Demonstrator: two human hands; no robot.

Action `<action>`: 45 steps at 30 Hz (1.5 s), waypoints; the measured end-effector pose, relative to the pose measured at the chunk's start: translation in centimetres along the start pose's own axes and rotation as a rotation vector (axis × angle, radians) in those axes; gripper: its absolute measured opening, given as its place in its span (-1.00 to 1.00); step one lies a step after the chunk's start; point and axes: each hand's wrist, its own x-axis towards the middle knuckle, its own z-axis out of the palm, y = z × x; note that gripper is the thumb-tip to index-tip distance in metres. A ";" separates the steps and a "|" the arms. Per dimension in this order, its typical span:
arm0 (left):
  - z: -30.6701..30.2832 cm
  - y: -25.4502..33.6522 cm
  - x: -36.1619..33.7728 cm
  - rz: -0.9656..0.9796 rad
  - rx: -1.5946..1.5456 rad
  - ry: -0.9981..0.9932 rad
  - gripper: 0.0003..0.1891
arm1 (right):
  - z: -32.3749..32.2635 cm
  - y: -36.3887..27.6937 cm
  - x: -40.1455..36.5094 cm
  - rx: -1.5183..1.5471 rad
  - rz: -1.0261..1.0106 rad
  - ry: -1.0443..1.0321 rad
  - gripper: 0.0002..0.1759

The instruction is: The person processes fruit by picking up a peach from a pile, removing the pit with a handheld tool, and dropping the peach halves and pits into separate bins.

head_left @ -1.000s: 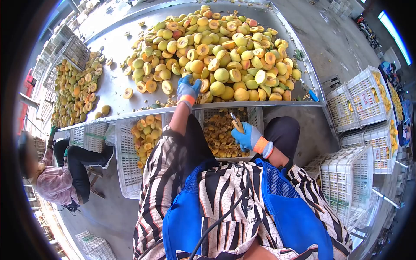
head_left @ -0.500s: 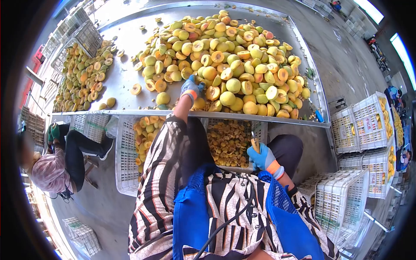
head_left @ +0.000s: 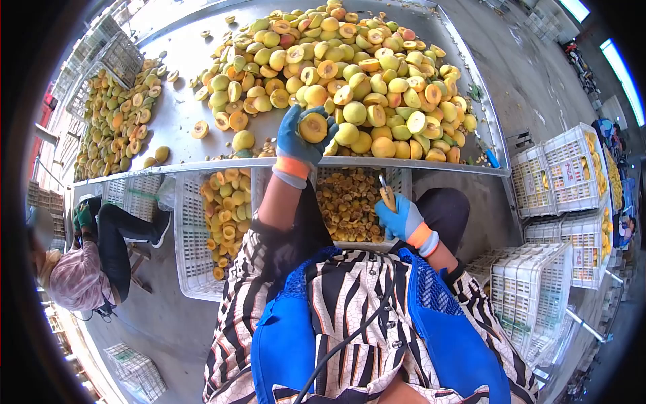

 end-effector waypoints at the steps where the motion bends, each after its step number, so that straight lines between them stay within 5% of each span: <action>1: -0.2 -0.9 -0.6 -0.023 0.014 0.008 -0.55 | 0.4 -0.4 0.1 0.006 0.009 0.012 -0.72; 4: 0.2 -3.8 -3.2 -0.021 0.120 0.047 -0.52 | 1.3 -0.8 0.6 -0.225 -0.227 0.142 -0.69; 6: 0.7 -5.3 -4.9 -0.063 0.257 0.058 -0.49 | 1.6 -0.5 1.0 -0.536 -0.623 0.292 -0.69; 17: -1.1 -8.9 -6.9 0.000 0.628 -0.173 -0.45 | 1.4 -1.3 -1.3 -0.808 -0.664 0.254 -0.72; 20: -1.0 -9.9 -6.3 -0.013 0.484 -0.030 -0.47 | 1.1 -0.7 -1.5 -0.821 -0.670 0.280 -0.72; 30: 0.4 -10.9 -6.9 -0.038 0.701 -0.021 -0.30 | -0.7 1.0 -1.3 -1.043 -0.717 0.232 -0.77; 34: -0.4 -11.2 -6.3 -0.090 0.865 -0.056 -0.27 | -1.1 2.6 -0.9 -1.026 -0.666 0.171 -0.75; 37: -0.1 -10.8 -6.9 -0.141 0.815 -0.146 -0.28 | 0.2 3.3 -0.9 -0.730 -0.660 0.159 -0.73; 40: -0.2 -11.6 -7.2 -0.025 0.674 -0.192 -0.31 | 0.9 1.5 -1.5 -0.622 -0.479 0.203 -0.70; 42: 0.1 -12.3 -7.5 0.173 0.712 -0.103 -0.34 | 1.6 -0.6 -2.0 -0.104 0.064 -0.049 -0.68; 45: -0.8 -12.3 -6.8 0.140 0.717 0.022 -0.38 | 2.2 -0.4 -1.4 -0.095 0.033 -0.129 -0.71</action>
